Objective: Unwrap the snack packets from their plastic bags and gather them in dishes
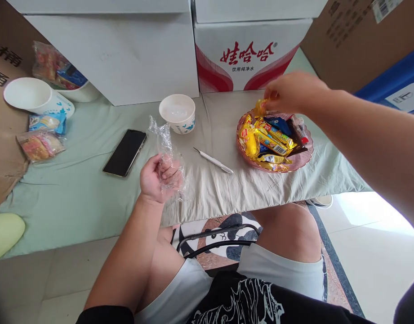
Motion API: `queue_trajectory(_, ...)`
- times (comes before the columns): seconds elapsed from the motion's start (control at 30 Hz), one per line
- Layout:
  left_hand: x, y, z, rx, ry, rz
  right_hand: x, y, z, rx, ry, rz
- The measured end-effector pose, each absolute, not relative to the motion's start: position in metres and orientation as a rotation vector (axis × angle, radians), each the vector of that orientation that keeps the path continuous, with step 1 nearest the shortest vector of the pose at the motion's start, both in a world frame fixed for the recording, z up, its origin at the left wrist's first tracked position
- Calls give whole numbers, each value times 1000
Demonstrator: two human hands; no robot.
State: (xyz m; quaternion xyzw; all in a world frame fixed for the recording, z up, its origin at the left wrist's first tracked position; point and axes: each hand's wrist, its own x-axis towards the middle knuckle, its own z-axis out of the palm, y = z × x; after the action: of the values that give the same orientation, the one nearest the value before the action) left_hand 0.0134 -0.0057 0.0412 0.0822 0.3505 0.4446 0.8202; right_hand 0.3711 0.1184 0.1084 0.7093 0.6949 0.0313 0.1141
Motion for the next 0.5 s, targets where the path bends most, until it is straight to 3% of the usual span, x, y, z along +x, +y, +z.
queue_trajectory(0.27,13,-9,42,232,700,908,361,114,108,2275,1918,-204)
queue_trajectory(0.4,7,-13,39,209,684,817,327,85,132,2430,2131,-123)
queue_trajectory(0.43,4,-14,37,207,687,779,314,70,132,2586,2241,-203)
queue_trajectory(0.5,-1,-17,29,219,703,728,282,35,119,2587,2442,-900)
